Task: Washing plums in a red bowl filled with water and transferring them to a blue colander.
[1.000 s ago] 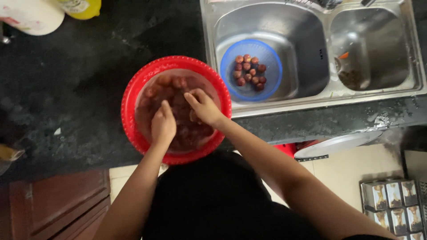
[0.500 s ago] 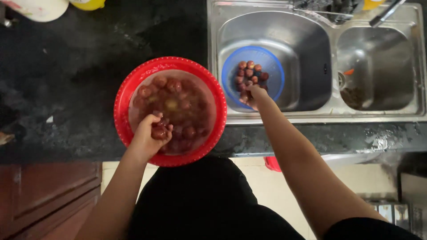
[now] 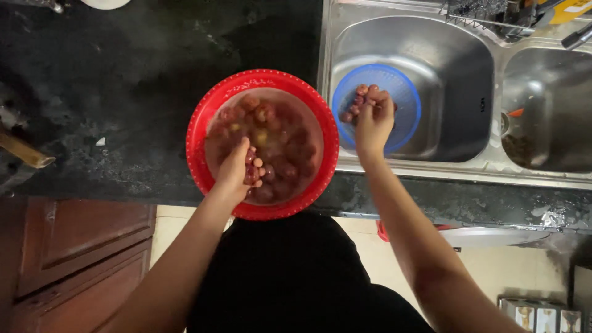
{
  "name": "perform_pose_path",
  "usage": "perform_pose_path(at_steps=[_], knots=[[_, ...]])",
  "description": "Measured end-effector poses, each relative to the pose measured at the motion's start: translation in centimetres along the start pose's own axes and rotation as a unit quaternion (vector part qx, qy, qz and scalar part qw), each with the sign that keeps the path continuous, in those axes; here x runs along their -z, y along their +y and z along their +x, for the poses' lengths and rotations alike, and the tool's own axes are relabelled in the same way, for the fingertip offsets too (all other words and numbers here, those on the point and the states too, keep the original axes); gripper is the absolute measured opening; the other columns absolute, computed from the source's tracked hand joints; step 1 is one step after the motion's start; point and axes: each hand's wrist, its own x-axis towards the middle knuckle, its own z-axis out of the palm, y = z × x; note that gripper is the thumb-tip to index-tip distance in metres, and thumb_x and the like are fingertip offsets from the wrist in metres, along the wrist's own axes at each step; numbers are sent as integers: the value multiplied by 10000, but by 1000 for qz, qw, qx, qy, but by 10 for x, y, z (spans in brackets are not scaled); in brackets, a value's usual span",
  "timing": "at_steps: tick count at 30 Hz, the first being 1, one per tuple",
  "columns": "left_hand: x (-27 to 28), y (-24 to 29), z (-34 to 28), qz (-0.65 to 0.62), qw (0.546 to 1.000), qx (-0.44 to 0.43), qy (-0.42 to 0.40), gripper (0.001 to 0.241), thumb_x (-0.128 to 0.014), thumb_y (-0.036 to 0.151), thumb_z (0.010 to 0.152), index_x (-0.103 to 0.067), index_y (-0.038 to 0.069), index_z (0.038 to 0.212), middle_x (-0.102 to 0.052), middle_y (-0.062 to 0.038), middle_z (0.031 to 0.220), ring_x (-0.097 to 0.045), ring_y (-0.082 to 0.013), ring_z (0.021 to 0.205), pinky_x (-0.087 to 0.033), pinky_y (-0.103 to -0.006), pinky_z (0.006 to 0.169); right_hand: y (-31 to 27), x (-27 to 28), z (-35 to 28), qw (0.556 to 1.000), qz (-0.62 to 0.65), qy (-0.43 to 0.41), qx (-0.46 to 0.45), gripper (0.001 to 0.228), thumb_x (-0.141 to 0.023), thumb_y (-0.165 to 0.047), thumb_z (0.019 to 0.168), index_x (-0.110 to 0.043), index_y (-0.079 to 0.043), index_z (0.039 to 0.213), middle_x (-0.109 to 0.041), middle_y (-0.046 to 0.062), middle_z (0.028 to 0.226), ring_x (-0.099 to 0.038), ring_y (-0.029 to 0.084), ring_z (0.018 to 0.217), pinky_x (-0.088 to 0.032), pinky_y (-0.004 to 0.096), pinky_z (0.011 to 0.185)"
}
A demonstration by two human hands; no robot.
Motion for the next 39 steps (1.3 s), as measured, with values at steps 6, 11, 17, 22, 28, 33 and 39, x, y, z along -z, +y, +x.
perform_pose_path(at_steps=[6, 11, 17, 22, 28, 33, 39], knots=[[-22, -4, 9, -59, 998, 1, 4, 631, -276, 687, 1025, -611, 152, 1037, -662, -76, 785, -592, -261, 617, -465, -426, 527, -105, -86, -84, 972, -23, -220, -78, 249, -563, -83, 1048, -588, -62, 1295, -629, 86, 1247, -596, 178, 1206, -491, 356, 1060], [-63, -1, -19, 18, 984, -166, -61, 584, -327, 518, 1064, -562, 96, 1393, -615, -78, 1381, -581, -212, 1267, -490, -351, 1026, -137, -113, -80, 872, 205, -162, -413, 369, -541, -317, 1013, -574, -179, 1353, -607, 16, 1321, -577, 161, 1222, -527, 452, 981], [-80, 26, -65, 149, 933, -257, -202, 554, -393, 425, 1084, -381, 104, 1536, -424, -73, 1590, -460, -171, 1422, -465, -330, 1087, -100, -48, -45, 731, 442, -184, -485, 359, -553, -494, 1104, -632, -149, 1157, -629, 81, 1200, -671, 274, 1022, -599, 469, 831], [-42, 7, -21, 237, 917, -301, -106, 440, -518, 303, 1035, -643, 56, 1378, -726, -108, 1265, -703, -222, 1111, -515, -360, 889, -99, -1, 5, 784, 509, -144, -324, 291, -523, -432, 1134, -607, -153, 1118, -667, -4, 1205, -670, 233, 955, -585, 371, 770], [30, -29, 5, 372, 878, -294, 73, 346, -595, 203, 977, -676, 31, 1266, -740, -142, 1193, -740, -271, 1057, -556, -357, 945, 36, 68, 50, 814, 186, -9, -551, 377, -377, -469, 1035, -634, -197, 1081, -646, 28, 1143, -653, 227, 981, -610, 377, 752], [47, -39, -5, 530, 756, -366, 115, 394, -690, 183, 882, -665, -2, 1229, -664, -276, 1203, -615, -441, 1184, -481, -479, 1042, 189, 129, 50, 760, 167, -42, -626, 311, -441, -287, 1008, -625, -208, 1245, -681, 17, 1251, -650, 258, 1140, -579, 550, 907], [34, -34, -16, 587, 760, -270, 73, 449, -693, 205, 888, -600, 50, 1300, -546, -279, 1344, -548, -457, 1213, -454, -498, 1030, 166, 104, 45, 784, 82, 96, -608, 200, -458, -178, 1066, -552, -39, 1174, -625, 191, 1190, -651, 381, 1086, -590, 531, 948]])
